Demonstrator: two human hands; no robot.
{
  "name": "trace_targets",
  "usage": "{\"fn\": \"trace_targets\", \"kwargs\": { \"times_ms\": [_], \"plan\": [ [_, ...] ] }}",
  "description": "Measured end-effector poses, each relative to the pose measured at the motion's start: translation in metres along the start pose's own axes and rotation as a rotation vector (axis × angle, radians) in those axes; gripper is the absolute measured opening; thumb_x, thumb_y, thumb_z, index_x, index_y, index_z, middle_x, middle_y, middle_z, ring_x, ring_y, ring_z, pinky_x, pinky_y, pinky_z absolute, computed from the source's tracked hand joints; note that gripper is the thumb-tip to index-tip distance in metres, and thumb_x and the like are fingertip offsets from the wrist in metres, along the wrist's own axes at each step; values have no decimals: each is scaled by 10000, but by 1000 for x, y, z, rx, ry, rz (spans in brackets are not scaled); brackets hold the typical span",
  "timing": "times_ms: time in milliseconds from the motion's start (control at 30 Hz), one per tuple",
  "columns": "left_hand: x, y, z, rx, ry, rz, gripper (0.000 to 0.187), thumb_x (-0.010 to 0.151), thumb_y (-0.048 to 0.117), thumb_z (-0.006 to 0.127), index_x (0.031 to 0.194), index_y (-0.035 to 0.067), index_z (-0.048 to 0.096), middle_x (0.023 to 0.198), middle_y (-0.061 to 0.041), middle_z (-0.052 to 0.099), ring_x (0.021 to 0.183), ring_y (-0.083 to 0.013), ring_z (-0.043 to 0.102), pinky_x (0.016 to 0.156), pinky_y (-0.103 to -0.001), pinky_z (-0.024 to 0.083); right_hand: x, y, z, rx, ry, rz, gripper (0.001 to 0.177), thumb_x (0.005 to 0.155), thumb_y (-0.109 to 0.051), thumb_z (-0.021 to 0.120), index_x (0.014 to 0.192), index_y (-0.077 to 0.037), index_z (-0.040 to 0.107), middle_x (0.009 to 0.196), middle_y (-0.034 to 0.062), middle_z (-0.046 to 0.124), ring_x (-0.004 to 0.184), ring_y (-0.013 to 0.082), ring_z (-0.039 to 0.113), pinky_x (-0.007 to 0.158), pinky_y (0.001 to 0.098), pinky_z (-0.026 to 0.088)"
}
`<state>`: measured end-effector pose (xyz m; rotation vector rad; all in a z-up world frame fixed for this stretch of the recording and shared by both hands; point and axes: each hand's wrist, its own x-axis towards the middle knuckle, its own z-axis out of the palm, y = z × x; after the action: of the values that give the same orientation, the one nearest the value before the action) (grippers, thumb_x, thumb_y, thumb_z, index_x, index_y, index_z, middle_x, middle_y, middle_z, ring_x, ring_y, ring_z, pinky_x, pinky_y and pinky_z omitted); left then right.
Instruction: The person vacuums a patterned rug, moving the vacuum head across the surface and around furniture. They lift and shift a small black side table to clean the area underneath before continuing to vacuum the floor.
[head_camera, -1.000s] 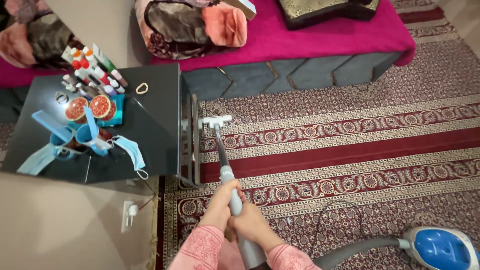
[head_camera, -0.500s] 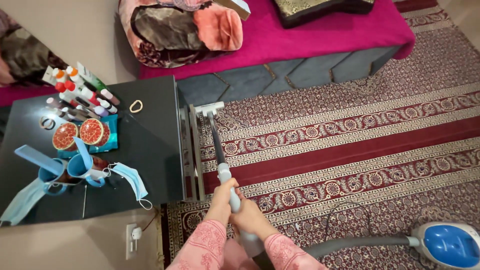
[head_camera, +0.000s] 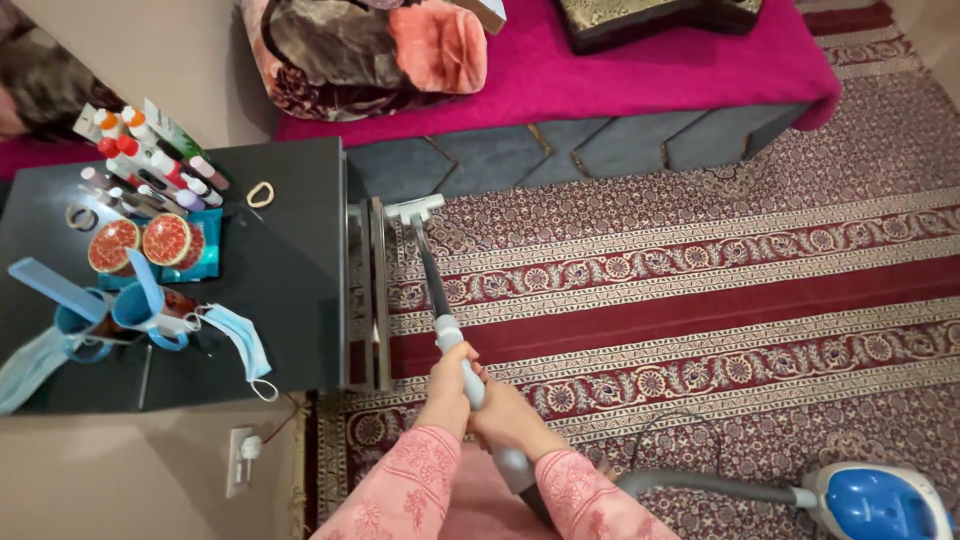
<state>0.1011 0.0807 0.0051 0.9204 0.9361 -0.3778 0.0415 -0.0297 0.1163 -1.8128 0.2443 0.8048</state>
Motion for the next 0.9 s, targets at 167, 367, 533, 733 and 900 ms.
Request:
{"fn": "trace_targets", "kwargs": {
  "times_ms": [167,367,533,733,900],
  "plan": [
    [-11,-46,34,-179,21,30,141,714,127,683,754,64,563,595,-73,528,501,-223,536,506,-365,497,-27,14,-52,-150,-46,-26,264,718,-150,726,923,17,710,689,125,725,574,236,717,538,384,554],
    [-50,-102,87,-383,16,30,159,732,130,688,767,73,544,611,-61,523,533,-224,547,547,-363,505,-43,52,-127,-410,-180,-148,274,705,-215,754,876,-3,729,719,145,735,624,264,736,608,381,580],
    [-67,-141,118,-538,-69,-53,144,742,109,672,775,75,536,628,-66,515,592,-235,558,613,-371,531,-60,69,-179,-550,-209,-250,351,676,-204,776,973,-22,727,774,166,741,679,265,749,656,389,590],
    [-52,-162,122,-519,-68,15,116,757,134,639,750,91,532,598,-59,485,563,-233,522,596,-389,505,-73,60,-194,-586,-233,-149,333,701,-202,751,958,9,736,763,178,749,662,283,763,653,396,601],
    [-34,-159,137,-566,-114,-137,181,788,194,669,770,91,523,641,-66,537,611,-239,570,637,-402,531,-27,84,-214,-674,-254,-149,358,712,-215,762,1012,-20,741,788,180,750,680,276,765,679,397,616]
  ]
}}
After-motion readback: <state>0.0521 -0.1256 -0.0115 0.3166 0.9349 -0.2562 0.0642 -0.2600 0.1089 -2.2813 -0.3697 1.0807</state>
